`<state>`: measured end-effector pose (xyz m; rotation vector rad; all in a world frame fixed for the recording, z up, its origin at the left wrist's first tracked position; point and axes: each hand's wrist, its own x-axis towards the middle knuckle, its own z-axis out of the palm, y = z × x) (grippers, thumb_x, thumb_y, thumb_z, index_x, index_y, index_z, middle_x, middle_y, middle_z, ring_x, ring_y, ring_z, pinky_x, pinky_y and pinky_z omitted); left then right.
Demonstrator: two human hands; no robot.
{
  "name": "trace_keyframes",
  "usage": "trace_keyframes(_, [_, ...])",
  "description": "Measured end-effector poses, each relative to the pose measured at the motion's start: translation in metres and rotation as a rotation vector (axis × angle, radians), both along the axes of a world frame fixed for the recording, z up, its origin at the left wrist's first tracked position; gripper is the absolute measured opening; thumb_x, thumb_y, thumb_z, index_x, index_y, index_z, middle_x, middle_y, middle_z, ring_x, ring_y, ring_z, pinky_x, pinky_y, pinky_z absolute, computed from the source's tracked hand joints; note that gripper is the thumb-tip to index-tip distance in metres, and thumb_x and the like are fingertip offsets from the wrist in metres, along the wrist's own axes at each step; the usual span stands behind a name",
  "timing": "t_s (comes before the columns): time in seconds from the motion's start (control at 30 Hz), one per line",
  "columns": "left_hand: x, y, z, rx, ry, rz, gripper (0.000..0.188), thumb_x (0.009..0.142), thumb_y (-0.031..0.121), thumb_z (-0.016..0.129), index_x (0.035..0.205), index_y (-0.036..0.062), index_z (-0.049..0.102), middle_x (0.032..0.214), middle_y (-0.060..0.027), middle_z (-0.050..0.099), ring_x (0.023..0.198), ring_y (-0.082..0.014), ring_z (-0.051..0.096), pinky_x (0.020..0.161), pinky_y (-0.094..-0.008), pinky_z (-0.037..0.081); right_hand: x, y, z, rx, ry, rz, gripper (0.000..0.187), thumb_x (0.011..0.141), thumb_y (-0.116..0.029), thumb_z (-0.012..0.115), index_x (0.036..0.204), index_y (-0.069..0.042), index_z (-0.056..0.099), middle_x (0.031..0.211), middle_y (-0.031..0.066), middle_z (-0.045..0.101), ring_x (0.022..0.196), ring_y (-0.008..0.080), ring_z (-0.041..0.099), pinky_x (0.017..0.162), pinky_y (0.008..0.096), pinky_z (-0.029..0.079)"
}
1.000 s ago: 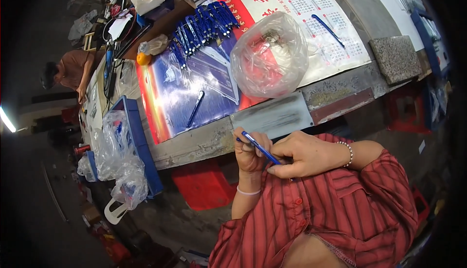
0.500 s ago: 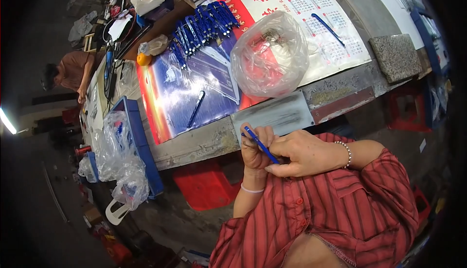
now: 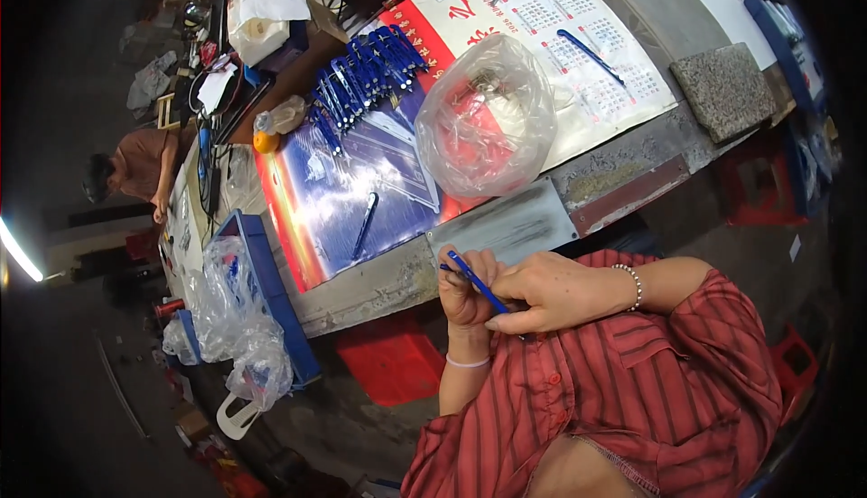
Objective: Manual assembly of small blue plastic components at a workstation.
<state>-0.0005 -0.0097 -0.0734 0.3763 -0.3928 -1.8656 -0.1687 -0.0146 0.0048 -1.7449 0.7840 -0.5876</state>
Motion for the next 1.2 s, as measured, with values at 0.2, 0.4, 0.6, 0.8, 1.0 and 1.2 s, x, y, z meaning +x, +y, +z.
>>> trace_keyframes(0.2, [0.003,-0.007,0.002,-0.065,-0.057,-0.047,0.025,0.084,0.030,0.066,0.085,0.0145,0.046,0.060,-0.0011,0.045,0.061,-0.0151,0.042,0.056,-0.0288,0.035,-0.003,-0.001,-0.001,-0.015,0.039,0.007,0.035,0.079,-0.031,0.064,0.068,0.000,0.053,0.065,0.0151,0.055,0.061,0.0333,0.055,0.054,0.0402,0.042])
trace_keyframes(0.4, [0.006,-0.013,0.009,-0.068,-0.117,-0.078,0.026,0.083,0.027,0.067,0.084,0.0130,0.045,0.060,-0.0020,0.044,0.059,-0.0154,0.041,0.054,-0.0287,0.034,-0.006,-0.001,-0.003,-0.030,0.043,0.006,0.038,0.080,-0.034,0.063,0.067,0.000,0.052,0.068,0.0148,0.056,0.063,0.0337,0.056,0.056,0.0414,0.043])
trace_keyframes(0.6, [0.003,-0.016,0.010,-0.056,-0.119,-0.094,0.025,0.083,0.024,0.066,0.083,0.0113,0.044,0.060,-0.0030,0.044,0.056,-0.0151,0.040,0.052,-0.0287,0.034,-0.007,-0.001,-0.006,-0.046,0.025,-0.018,0.037,0.079,-0.035,0.063,0.070,0.000,0.055,0.065,0.0162,0.056,0.061,0.0352,0.057,0.055,0.0426,0.043])
trace_keyframes(0.8, [0.001,-0.014,0.001,-0.003,-0.039,-0.116,0.026,0.084,0.026,0.062,0.081,0.0110,0.041,0.060,-0.0028,0.042,0.056,-0.0142,0.037,0.052,-0.0286,0.033,-0.009,-0.004,-0.003,-0.030,0.020,0.009,0.039,0.081,-0.037,0.062,0.069,-0.001,0.052,0.063,0.0149,0.055,0.061,0.0341,0.055,0.054,0.0412,0.042])
trace_keyframes(1.0, [-0.006,-0.013,-0.005,0.048,0.025,-0.124,0.026,0.085,0.026,0.060,0.079,0.0114,0.040,0.061,-0.0029,0.042,0.057,-0.0139,0.037,0.054,-0.0278,0.033,-0.010,-0.005,-0.005,-0.025,0.017,-0.006,0.038,0.081,-0.037,0.062,0.069,-0.001,0.054,0.062,0.0146,0.056,0.059,0.0334,0.056,0.054,0.0409,0.042])
trace_keyframes(1.2, [-0.003,-0.015,-0.002,0.065,0.008,-0.118,0.026,0.084,0.025,0.062,0.079,0.0114,0.040,0.061,-0.0031,0.044,0.057,-0.0141,0.040,0.053,-0.0275,0.034,-0.008,-0.006,-0.007,-0.013,0.021,0.010,0.038,0.082,-0.037,0.062,0.070,-0.001,0.054,0.063,0.0144,0.056,0.060,0.0331,0.056,0.055,0.0407,0.042])
